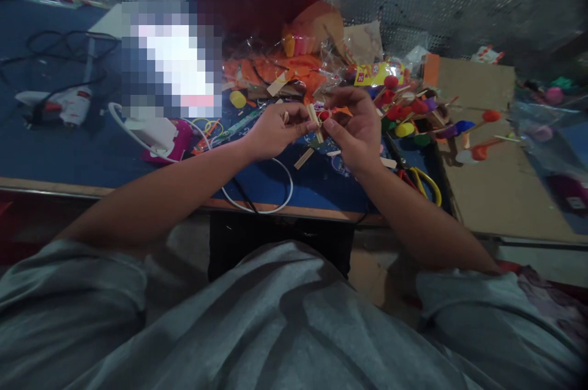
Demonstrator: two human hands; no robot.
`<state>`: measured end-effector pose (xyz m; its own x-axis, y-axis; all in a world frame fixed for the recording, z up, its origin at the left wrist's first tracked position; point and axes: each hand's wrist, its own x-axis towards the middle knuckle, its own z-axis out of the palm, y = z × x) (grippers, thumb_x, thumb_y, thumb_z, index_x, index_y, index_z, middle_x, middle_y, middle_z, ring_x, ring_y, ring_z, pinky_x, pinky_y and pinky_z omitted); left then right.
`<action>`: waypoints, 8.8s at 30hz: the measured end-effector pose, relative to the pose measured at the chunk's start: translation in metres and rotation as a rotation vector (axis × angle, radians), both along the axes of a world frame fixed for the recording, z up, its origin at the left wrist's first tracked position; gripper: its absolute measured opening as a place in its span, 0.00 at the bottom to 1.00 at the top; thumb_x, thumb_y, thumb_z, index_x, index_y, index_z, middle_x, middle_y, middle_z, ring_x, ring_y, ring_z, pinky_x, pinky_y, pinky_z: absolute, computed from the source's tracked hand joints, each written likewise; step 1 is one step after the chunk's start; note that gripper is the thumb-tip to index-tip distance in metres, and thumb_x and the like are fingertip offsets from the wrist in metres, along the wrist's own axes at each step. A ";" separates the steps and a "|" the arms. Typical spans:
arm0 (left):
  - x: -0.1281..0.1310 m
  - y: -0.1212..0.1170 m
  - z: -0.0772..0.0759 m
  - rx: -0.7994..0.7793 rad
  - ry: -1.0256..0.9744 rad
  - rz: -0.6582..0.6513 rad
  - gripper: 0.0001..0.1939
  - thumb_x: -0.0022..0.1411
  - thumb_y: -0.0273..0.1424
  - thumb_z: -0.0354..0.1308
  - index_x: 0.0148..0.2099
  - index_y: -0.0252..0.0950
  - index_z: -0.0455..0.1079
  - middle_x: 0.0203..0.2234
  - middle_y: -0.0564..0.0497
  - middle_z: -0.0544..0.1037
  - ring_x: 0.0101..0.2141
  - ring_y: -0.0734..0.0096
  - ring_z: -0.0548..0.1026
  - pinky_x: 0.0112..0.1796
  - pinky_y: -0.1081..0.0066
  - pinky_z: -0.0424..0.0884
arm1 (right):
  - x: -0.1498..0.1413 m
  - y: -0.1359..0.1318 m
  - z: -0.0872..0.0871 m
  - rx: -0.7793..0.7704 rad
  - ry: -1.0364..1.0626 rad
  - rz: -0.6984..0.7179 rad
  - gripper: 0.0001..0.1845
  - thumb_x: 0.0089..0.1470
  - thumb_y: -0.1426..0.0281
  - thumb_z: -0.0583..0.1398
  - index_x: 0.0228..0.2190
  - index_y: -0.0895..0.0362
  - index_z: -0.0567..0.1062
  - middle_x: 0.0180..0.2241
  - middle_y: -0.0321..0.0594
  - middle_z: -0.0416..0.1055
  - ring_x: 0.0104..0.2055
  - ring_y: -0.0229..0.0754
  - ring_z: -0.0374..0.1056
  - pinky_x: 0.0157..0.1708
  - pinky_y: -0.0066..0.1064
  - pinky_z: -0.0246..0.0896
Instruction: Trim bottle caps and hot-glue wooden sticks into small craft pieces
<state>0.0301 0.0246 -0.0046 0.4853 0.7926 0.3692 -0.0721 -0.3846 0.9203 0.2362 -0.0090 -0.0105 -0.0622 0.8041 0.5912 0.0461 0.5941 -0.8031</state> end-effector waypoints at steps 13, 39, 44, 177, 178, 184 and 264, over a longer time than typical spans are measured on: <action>-0.003 0.001 0.003 0.059 0.068 0.070 0.34 0.54 0.62 0.77 0.35 0.33 0.78 0.26 0.54 0.74 0.27 0.77 0.65 0.30 0.71 0.60 | -0.004 -0.003 0.000 -0.058 -0.069 -0.037 0.27 0.62 0.41 0.70 0.36 0.52 0.83 0.29 0.35 0.76 0.27 0.38 0.71 0.29 0.34 0.67; -0.003 -0.009 0.014 -0.067 0.117 -0.019 0.31 0.59 0.60 0.75 0.35 0.36 0.72 0.22 0.58 0.65 0.23 0.78 0.62 0.26 0.70 0.55 | -0.003 -0.002 0.000 -0.100 0.051 0.053 0.22 0.65 0.44 0.70 0.47 0.47 0.85 0.41 0.38 0.82 0.26 0.37 0.75 0.25 0.34 0.69; -0.003 -0.008 0.015 -0.032 0.115 0.011 0.33 0.56 0.61 0.77 0.33 0.35 0.75 0.23 0.57 0.67 0.24 0.78 0.60 0.27 0.70 0.54 | -0.003 -0.002 0.004 -0.044 -0.048 0.032 0.22 0.56 0.45 0.76 0.37 0.49 0.90 0.38 0.40 0.85 0.32 0.41 0.76 0.30 0.35 0.72; -0.005 -0.007 0.014 0.007 0.121 0.062 0.11 0.54 0.32 0.67 0.28 0.38 0.66 0.18 0.59 0.64 0.22 0.79 0.59 0.26 0.71 0.52 | -0.007 -0.009 0.011 -0.209 -0.094 -0.024 0.34 0.50 0.35 0.74 0.30 0.53 0.82 0.24 0.34 0.74 0.21 0.37 0.66 0.22 0.33 0.61; -0.005 -0.007 0.014 0.014 0.117 0.058 0.10 0.53 0.31 0.66 0.27 0.38 0.66 0.18 0.60 0.64 0.22 0.78 0.59 0.27 0.71 0.52 | -0.006 -0.008 0.012 -0.206 -0.099 -0.025 0.34 0.50 0.34 0.74 0.30 0.53 0.82 0.24 0.34 0.73 0.21 0.37 0.66 0.22 0.32 0.61; -0.006 -0.009 0.018 -0.024 0.112 0.054 0.09 0.50 0.27 0.62 0.25 0.38 0.63 0.19 0.59 0.61 0.23 0.79 0.56 0.27 0.70 0.50 | 0.000 0.000 0.012 -0.195 -0.072 -0.123 0.32 0.57 0.34 0.69 0.34 0.51 0.78 0.25 0.34 0.70 0.22 0.38 0.66 0.24 0.35 0.63; 0.011 -0.013 0.012 -0.444 -0.041 0.109 0.06 0.85 0.28 0.48 0.48 0.39 0.62 0.24 0.58 0.78 0.13 0.84 0.60 0.20 0.75 0.55 | 0.093 -0.064 0.022 -0.707 -0.854 -0.571 0.16 0.55 0.56 0.72 0.27 0.55 0.82 0.24 0.41 0.81 0.31 0.46 0.77 0.31 0.34 0.61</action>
<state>0.0409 0.0116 0.0071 0.3826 0.9239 -0.0008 -0.0928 0.0393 0.9949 0.3292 -0.0731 0.0112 0.2495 0.9676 -0.0389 0.8194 -0.2324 -0.5240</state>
